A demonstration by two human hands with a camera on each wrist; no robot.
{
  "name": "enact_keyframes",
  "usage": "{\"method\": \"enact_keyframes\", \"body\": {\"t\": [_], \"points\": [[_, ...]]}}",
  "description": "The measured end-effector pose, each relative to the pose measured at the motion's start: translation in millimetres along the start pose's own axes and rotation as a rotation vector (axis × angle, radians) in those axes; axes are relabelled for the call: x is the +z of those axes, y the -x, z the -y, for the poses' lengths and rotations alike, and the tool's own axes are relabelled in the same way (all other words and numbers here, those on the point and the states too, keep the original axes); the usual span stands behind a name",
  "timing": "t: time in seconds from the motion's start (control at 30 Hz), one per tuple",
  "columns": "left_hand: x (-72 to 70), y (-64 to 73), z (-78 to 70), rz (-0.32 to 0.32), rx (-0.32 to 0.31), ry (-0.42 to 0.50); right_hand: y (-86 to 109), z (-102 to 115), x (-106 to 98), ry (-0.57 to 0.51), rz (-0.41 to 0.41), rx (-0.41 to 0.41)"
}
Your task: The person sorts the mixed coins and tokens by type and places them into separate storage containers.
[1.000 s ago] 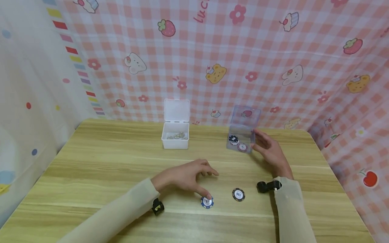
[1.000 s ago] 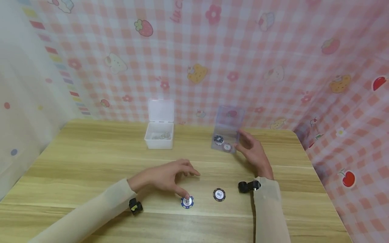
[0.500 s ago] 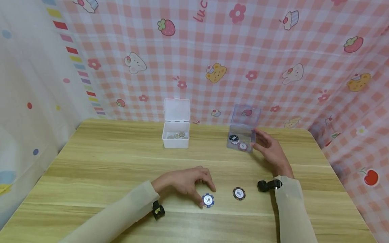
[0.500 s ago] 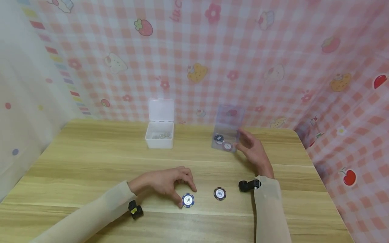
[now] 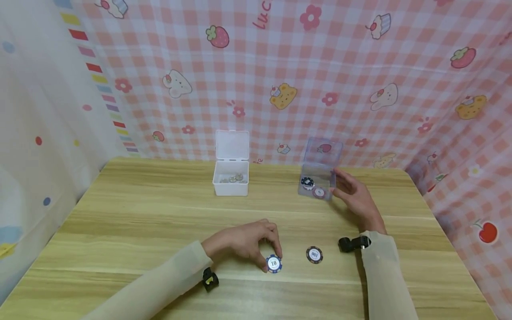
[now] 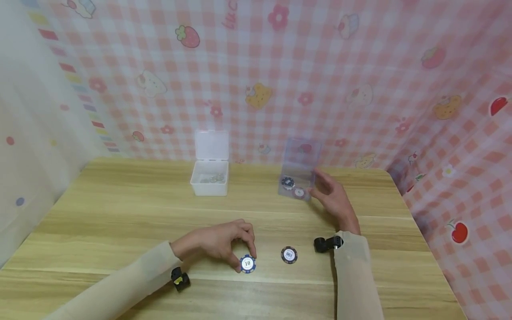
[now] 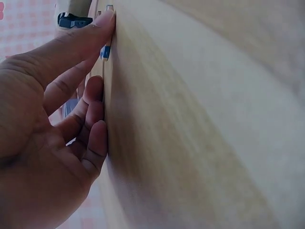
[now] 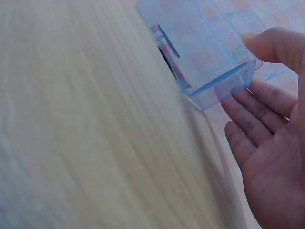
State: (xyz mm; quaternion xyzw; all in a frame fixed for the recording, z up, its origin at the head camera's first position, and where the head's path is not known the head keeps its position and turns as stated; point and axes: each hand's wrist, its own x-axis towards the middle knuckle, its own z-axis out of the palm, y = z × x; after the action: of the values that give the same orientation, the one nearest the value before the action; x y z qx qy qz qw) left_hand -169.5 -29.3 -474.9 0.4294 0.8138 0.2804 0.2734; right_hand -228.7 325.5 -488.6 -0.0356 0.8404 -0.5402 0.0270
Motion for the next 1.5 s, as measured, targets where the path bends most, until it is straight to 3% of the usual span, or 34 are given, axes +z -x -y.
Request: {"method": "enact_keyframes", "body": {"t": [0.53,0.83,1.07,1.17,1.3,1.5], "points": [[0.4,-3.6,-7.3,-0.011,-0.004,-0.099,-0.5,-0.3,-0.2,-0.002,0.003,-0.013],[-0.8,-4.8,-8.5,-0.001,0.110,-0.210,-0.1,1.4,-1.5,-0.003,0.003,-0.014],[1.0,-5.0,-9.3,0.031,0.169,-0.239,-1.0,-3.3,-0.4,0.005,0.016,0.005],[1.1,-4.9,-8.5,0.032,0.174,-0.226,-0.5,-4.2,-0.2,0.000,0.013,0.006],[-0.6,-5.2,-6.3,0.015,0.163,-0.136,0.2,-3.6,-0.2,-0.001,0.008,-0.002],[-5.5,-8.2,-0.8,-0.049,0.136,-0.041,0.3,-2.2,-0.1,0.012,0.006,-0.010]]}}
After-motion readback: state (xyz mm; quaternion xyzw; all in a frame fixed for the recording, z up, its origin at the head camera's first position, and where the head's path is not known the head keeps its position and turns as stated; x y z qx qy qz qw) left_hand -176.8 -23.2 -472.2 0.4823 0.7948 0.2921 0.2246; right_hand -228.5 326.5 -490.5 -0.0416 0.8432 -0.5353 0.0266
